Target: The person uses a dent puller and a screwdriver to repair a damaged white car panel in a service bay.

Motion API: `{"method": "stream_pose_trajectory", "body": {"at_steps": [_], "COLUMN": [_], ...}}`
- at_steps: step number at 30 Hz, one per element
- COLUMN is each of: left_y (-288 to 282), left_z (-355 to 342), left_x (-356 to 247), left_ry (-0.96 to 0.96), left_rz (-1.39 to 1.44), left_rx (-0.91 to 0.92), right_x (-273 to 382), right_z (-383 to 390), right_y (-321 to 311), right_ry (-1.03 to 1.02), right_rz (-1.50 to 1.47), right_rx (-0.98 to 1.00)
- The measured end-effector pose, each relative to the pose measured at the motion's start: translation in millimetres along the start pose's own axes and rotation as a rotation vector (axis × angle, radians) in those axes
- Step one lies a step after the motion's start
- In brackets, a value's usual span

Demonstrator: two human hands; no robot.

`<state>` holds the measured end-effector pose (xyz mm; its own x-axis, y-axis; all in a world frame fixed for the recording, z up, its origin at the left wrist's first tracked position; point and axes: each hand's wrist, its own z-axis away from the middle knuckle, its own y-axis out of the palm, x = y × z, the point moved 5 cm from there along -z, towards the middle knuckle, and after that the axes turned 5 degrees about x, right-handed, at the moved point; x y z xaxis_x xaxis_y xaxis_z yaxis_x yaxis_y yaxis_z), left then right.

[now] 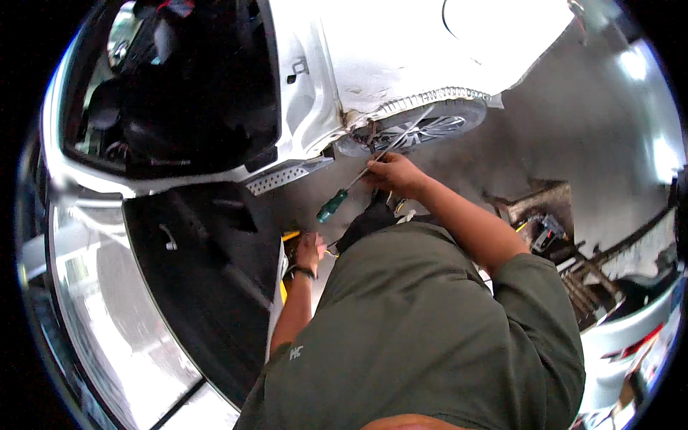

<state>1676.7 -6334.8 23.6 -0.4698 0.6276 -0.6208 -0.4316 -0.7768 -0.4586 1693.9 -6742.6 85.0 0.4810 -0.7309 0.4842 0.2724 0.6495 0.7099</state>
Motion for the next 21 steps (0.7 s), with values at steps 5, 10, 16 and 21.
{"method": "stream_pose_trajectory", "body": {"at_steps": [5, 10, 16, 21], "left_y": [-10.4, -44.8, -75.6, -92.1], "left_z": [-60.8, -81.8, -142.9, -164.4], "left_x": [-165.9, -186.5, -160.2, -160.8], "left_ry": [-0.003, 0.048, -0.024, -0.023], "left_rz": [0.468, 0.065, 0.007, -0.033], "left_rx": [0.564, 0.639, 0.641, 0.726], "right_x": [-21.2, -41.1, -47.3, -43.1], "right_z": [-40.6, -84.2, -116.8, -127.8], "right_y": [47.6, 70.5, 77.3, 85.1], "right_ry": [-0.024, -0.031, -0.021, 0.021], "right_rz": [-0.052, -0.073, -0.053, 0.103], "right_rx": [0.003, -0.048, -0.061, -0.049]}}
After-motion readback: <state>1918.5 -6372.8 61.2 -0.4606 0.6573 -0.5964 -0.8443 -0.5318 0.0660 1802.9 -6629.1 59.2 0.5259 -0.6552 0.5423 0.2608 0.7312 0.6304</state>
